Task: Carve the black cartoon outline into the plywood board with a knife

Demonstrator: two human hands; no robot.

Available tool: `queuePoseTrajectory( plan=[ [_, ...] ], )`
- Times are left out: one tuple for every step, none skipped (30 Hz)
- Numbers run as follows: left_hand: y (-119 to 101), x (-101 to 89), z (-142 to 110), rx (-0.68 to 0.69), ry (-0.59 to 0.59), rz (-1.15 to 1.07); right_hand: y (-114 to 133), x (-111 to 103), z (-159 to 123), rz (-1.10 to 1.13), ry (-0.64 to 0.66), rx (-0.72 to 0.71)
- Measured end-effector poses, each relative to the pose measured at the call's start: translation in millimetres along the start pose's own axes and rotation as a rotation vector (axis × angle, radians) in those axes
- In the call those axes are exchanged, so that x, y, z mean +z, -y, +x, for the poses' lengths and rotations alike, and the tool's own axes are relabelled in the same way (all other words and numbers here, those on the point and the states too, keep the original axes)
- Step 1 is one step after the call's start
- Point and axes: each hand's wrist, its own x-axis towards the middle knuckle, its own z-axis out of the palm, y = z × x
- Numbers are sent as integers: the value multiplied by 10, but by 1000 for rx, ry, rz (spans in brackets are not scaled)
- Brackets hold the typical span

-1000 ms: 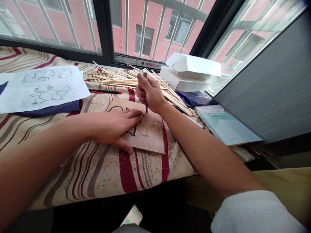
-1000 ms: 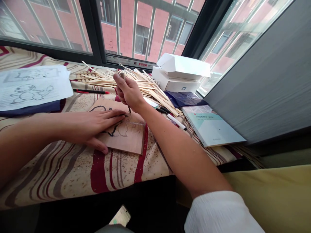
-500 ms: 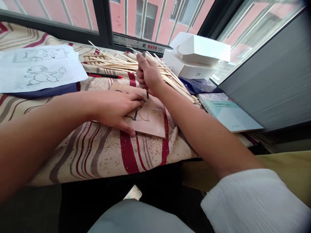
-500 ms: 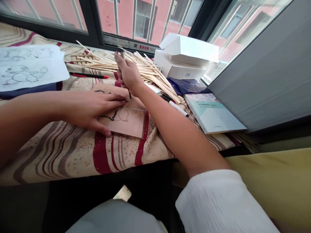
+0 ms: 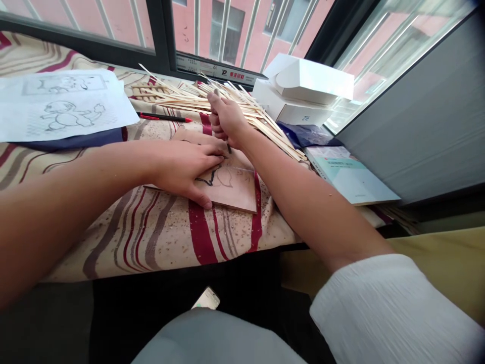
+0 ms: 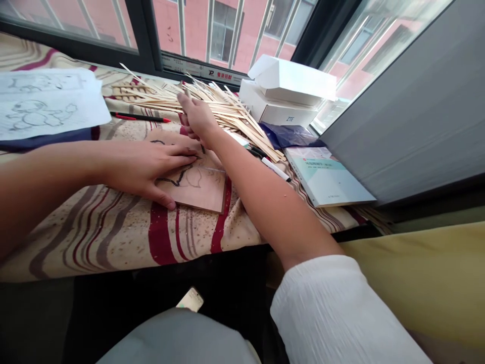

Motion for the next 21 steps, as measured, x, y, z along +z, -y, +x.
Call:
queuePoseTrajectory(
  plan=[
    [-3,-2,-2,-9,5,5,22,-6,-65,13,109,-77],
    [-7,-4,-4,-20,13,12,44,-6,-126,3,218,-117],
    [-10,-5,-6,-33,22,19,60,0,-173,-18,288,-157],
    [-12,-7,-8,-47,30,26,69,13,-197,-47,359,-140],
    [-13,-7,-9,-57,38,31,69,33,-196,-80,386,-112],
    [-12,-7,-10,-64,43,36,59,58,-173,-119,366,-85],
    [-9,-7,-10,-66,44,40,41,88,-132,-166,300,-64],
    [-6,-7,-10,-62,41,42,18,119,-84,-218,198,-52],
    [-4,-7,-11,-51,36,41,-6,149,-38,-269,71,-50],
    [-2,-8,-12,-37,28,39,-26,174,-4,-306,-45,-63],
    [-3,-9,-13,-25,22,36,-39,192,12,-326,-116,-82],
    [-6,-12,-16,-20,18,34,-43,199,7,-329,-107,-103],
    [-13,-16,-19,-27,19,35,-36,195,-16,-321,-28,-117],
    [-21,-20,-22,-42,25,39,-21,178,-52,-305,90,-112],
    [-32,-25,-25,-59,38,44,1,150,-92,-283,205,-96],
    [-42,-31,-27,-71,52,52,23,113,-129,-252,292,-79],
    [-52,-36,-29,-72,61,60,42,73,-154,-208,331,-69],
    [-59,-41,-30,-64,65,66,54,35,-163,-154,329,-70],
    [-64,-44,-30,-55,66,70,56,5,-153,-97,300,-73],
    [-65,-45,-30,-50,61,70,49,-11,-127,-49,260,-72],
    [-64,-44,-29,-51,53,66,34,-11,-91,-15,213,-57]
  ],
)
